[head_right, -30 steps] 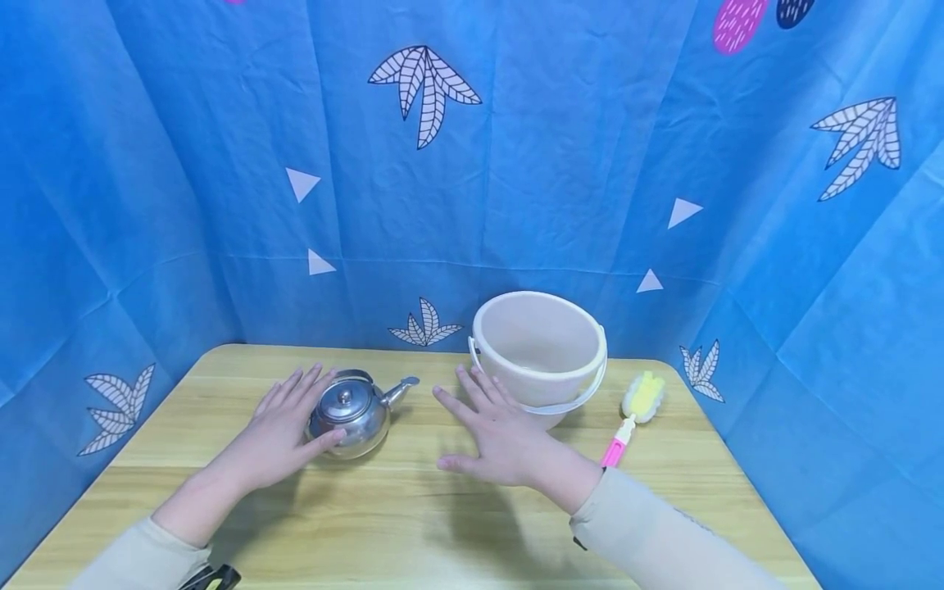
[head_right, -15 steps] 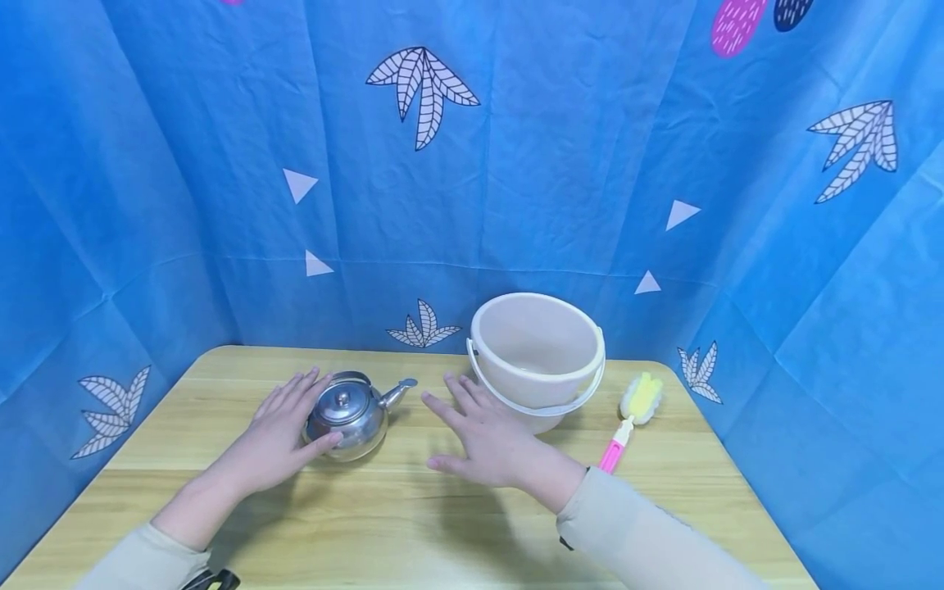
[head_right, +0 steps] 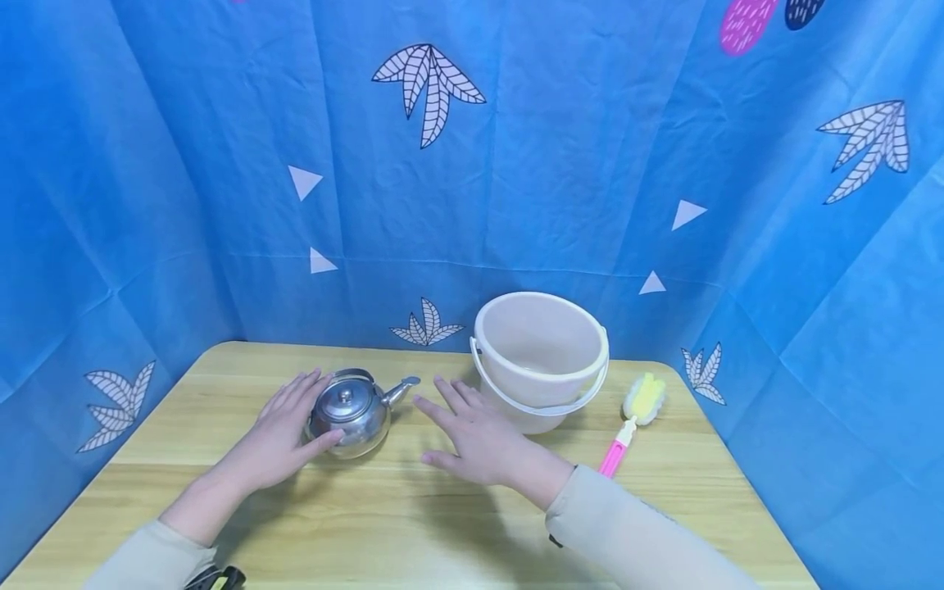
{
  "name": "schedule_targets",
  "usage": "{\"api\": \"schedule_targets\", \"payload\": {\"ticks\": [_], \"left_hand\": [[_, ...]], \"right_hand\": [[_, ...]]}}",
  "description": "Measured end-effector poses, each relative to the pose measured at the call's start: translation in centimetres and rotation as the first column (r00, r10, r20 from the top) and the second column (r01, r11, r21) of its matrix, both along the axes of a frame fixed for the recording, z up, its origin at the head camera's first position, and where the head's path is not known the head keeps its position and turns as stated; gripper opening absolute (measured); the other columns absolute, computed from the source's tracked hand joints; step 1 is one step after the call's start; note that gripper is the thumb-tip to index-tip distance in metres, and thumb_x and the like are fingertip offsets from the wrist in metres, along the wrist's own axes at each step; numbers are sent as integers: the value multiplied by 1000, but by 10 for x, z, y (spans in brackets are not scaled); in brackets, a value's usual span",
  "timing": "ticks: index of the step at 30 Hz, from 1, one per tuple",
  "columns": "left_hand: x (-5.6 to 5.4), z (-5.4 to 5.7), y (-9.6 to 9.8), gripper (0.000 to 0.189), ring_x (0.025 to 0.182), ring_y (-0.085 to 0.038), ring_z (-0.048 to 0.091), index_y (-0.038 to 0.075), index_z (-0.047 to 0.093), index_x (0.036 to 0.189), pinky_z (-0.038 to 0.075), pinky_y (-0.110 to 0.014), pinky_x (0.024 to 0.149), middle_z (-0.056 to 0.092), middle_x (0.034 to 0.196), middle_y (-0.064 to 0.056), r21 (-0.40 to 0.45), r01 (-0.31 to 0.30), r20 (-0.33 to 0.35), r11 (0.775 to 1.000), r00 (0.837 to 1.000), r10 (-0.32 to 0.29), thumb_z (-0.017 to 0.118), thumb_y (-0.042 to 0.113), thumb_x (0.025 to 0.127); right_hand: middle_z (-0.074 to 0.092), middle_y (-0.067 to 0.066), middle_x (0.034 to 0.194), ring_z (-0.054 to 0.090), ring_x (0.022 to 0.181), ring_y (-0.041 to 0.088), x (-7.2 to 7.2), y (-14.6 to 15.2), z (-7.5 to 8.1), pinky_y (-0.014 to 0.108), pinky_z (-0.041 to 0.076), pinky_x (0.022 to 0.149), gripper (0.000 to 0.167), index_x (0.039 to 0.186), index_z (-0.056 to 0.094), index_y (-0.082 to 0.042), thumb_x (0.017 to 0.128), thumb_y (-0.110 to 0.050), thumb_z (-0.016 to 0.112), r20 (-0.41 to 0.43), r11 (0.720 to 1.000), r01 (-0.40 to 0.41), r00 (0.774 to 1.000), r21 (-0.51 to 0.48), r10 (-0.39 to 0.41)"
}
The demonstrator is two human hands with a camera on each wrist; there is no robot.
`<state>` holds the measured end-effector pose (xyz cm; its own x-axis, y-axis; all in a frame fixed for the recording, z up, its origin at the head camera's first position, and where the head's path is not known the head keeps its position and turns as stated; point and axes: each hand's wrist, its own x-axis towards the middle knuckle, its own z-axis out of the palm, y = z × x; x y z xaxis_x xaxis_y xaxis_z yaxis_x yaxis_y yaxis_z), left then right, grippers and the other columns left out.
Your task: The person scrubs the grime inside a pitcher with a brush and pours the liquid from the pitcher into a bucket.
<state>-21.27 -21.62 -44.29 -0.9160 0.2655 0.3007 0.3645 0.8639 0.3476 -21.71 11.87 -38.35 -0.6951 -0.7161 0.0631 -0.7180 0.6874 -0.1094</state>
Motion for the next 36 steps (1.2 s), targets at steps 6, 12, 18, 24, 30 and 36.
{"api": "schedule_targets", "payload": {"ticks": [6, 12, 18, 24, 30, 36], "left_hand": [[-1, -1, -1, 92, 148, -47, 15, 5, 28, 157, 11, -66, 118, 21, 162, -24, 21, -3, 10, 1000, 1000, 3, 62, 60, 92], [0, -4, -1, 93, 148, -46, 16, 3, 27, 156, 14, -67, 117, 23, 161, -24, 52, 1, 10, 999, 1000, -2, 64, 59, 92], [0, -8, -2, 95, 148, -46, 16, 1, 25, 156, 15, -66, 117, 22, 161, -25, 67, -7, 7, 998, 1000, 6, 64, 58, 92], [-2, -11, -1, 96, 148, -46, 17, -1, 24, 156, 17, -66, 117, 21, 161, -26, 93, -6, 19, 996, 1000, 5, 64, 58, 92], [-3, -12, -1, 99, 148, -46, 18, -1, 22, 157, 19, -68, 115, 20, 161, -26, 102, -16, 53, 995, 999, 10, 64, 60, 91], [-5, -12, -1, 105, 144, -50, 23, -5, 22, 155, 26, -67, 113, 19, 160, -29, 119, -24, 69, 993, 997, 15, 66, 62, 88]], "right_hand": [[8, 11, 167, 12, 152, 35, -3, -5, -5, 54, 22, 119, 76, 161, 21, -29, 98, -62, 48, -4, 1000, -9, 1000, 2, 9], [11, 11, 167, 15, 151, 36, -4, -11, -7, 55, 25, 118, 75, 161, 22, -29, 98, -58, 52, -2, 1000, -27, 1000, -12, 27], [17, 14, 165, 21, 150, 38, -6, -18, -11, 56, 26, 118, 73, 160, 26, -26, 98, -55, 54, -27, 998, -55, 998, -26, 55], [20, 16, 164, 23, 149, 37, -7, -21, -10, 53, 26, 119, 70, 158, 30, -23, 99, -54, 53, -35, 998, -61, 998, -34, 60], [21, 17, 164, 25, 148, 39, -8, -25, -7, 52, 28, 118, 69, 158, 31, -24, 100, -54, 52, -35, 995, -76, 997, -61, 74], [22, 14, 164, 29, 147, 37, -12, -30, -7, 50, 31, 117, 68, 159, 27, -28, 100, -55, 50, -43, 996, -74, 996, -59, 72]]}}
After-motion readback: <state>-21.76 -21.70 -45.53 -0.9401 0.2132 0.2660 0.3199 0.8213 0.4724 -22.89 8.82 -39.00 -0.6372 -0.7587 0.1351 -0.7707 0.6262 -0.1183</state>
